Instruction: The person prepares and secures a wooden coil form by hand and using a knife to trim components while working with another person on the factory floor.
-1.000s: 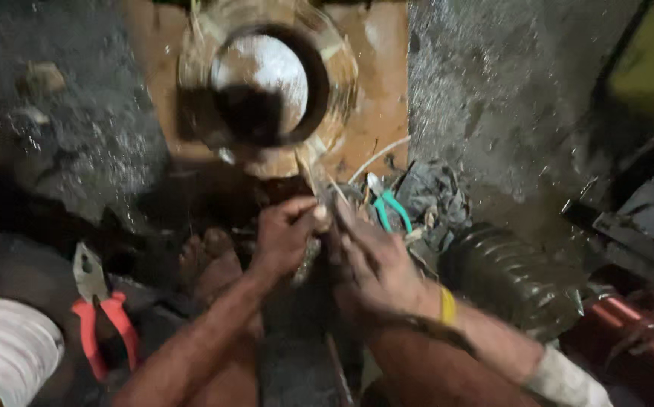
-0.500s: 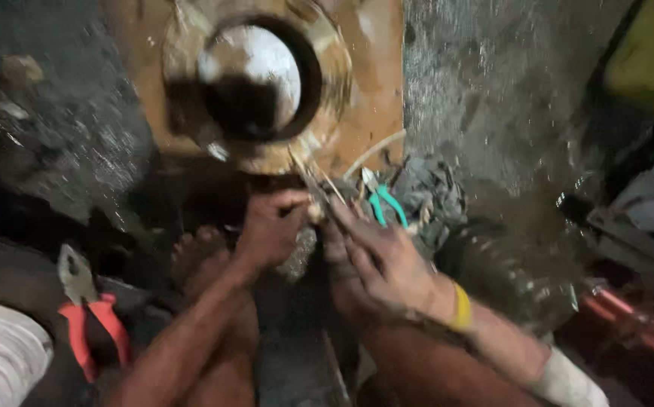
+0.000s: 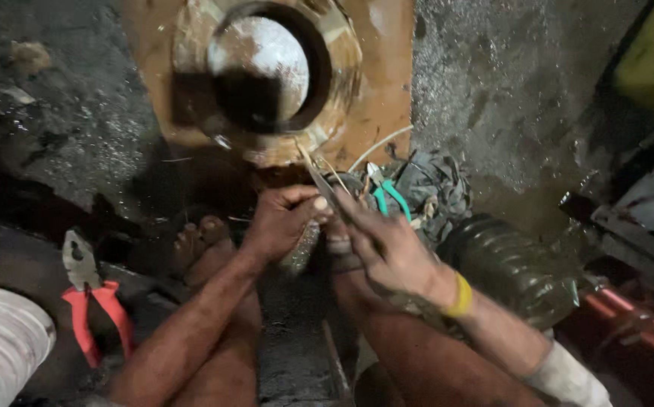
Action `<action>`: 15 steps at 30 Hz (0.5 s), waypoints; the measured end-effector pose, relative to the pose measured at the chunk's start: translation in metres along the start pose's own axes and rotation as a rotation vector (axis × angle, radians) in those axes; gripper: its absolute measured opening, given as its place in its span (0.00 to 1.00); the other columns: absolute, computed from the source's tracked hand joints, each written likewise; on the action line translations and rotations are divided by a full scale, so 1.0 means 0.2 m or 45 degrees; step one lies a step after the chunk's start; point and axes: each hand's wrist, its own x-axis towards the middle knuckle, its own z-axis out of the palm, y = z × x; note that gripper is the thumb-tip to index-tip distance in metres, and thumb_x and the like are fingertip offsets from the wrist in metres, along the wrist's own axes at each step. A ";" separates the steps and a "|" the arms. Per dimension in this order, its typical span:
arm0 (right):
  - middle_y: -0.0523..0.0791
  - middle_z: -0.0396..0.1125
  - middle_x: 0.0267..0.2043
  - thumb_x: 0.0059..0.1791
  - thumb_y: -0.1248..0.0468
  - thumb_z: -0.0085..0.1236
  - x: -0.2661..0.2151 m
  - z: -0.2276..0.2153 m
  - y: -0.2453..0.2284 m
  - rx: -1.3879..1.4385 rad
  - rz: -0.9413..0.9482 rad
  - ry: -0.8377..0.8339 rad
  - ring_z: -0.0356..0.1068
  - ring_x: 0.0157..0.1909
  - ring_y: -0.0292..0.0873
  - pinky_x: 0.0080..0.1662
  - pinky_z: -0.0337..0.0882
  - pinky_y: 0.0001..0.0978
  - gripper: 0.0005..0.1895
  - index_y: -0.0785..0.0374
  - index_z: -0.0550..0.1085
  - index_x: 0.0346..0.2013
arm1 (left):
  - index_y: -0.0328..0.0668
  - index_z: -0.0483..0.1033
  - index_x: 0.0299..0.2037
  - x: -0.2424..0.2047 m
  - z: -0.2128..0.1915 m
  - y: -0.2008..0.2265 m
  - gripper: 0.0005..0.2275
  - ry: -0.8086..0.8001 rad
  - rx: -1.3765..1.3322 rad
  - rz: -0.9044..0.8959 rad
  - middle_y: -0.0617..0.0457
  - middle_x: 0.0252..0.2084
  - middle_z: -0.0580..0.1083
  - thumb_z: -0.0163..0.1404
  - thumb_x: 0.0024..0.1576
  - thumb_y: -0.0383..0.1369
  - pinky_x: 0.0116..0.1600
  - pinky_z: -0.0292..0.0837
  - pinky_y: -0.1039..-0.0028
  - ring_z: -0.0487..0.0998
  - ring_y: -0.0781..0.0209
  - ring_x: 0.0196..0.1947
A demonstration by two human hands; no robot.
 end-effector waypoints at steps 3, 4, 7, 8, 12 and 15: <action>0.57 0.72 0.54 0.47 0.74 0.48 0.05 0.01 -0.04 -0.058 -0.043 0.035 0.73 0.52 0.58 0.58 0.72 0.44 0.36 0.66 0.59 0.72 | 0.29 0.83 0.45 0.00 -0.03 0.06 0.09 -0.007 0.374 0.138 0.51 0.38 0.82 0.57 0.59 0.28 0.44 0.77 0.76 0.79 0.68 0.37; 0.58 0.71 0.55 0.47 0.75 0.46 0.03 0.00 -0.07 -0.054 -0.184 0.068 0.73 0.56 0.59 0.61 0.69 0.46 0.36 0.67 0.58 0.73 | 0.29 0.83 0.44 -0.01 -0.05 0.10 0.09 0.021 0.600 0.172 0.51 0.37 0.83 0.58 0.58 0.28 0.44 0.77 0.75 0.79 0.67 0.37; 0.61 0.69 0.59 0.47 0.77 0.42 -0.05 -0.01 -0.11 -0.062 -0.426 0.125 0.71 0.62 0.61 0.66 0.65 0.48 0.37 0.70 0.57 0.73 | 0.31 0.82 0.45 0.00 -0.01 0.08 0.10 0.071 0.155 -0.137 0.51 0.36 0.81 0.57 0.57 0.29 0.42 0.79 0.73 0.81 0.65 0.34; 0.61 0.68 0.60 0.46 0.77 0.43 -0.04 -0.01 -0.07 -0.061 -0.387 0.113 0.71 0.61 0.61 0.64 0.67 0.46 0.36 0.71 0.57 0.72 | 0.31 0.82 0.46 0.00 -0.02 0.06 0.10 0.031 0.082 -0.083 0.51 0.37 0.81 0.57 0.58 0.30 0.43 0.79 0.74 0.81 0.66 0.35; 0.53 0.75 0.48 0.49 0.74 0.44 0.06 0.01 0.01 0.032 -0.006 -0.016 0.77 0.45 0.52 0.54 0.75 0.37 0.34 0.66 0.61 0.72 | 0.30 0.82 0.46 0.03 -0.01 0.02 0.10 -0.086 -0.055 0.054 0.52 0.39 0.81 0.56 0.61 0.31 0.46 0.78 0.75 0.80 0.67 0.38; 0.54 0.73 0.48 0.47 0.77 0.44 -0.04 0.06 -0.04 -0.074 -0.400 0.155 0.76 0.48 0.55 0.64 0.68 0.50 0.36 0.74 0.57 0.72 | 0.30 0.82 0.44 -0.04 -0.01 0.07 0.09 -0.039 -0.073 0.003 0.52 0.37 0.81 0.56 0.61 0.30 0.45 0.79 0.73 0.81 0.66 0.37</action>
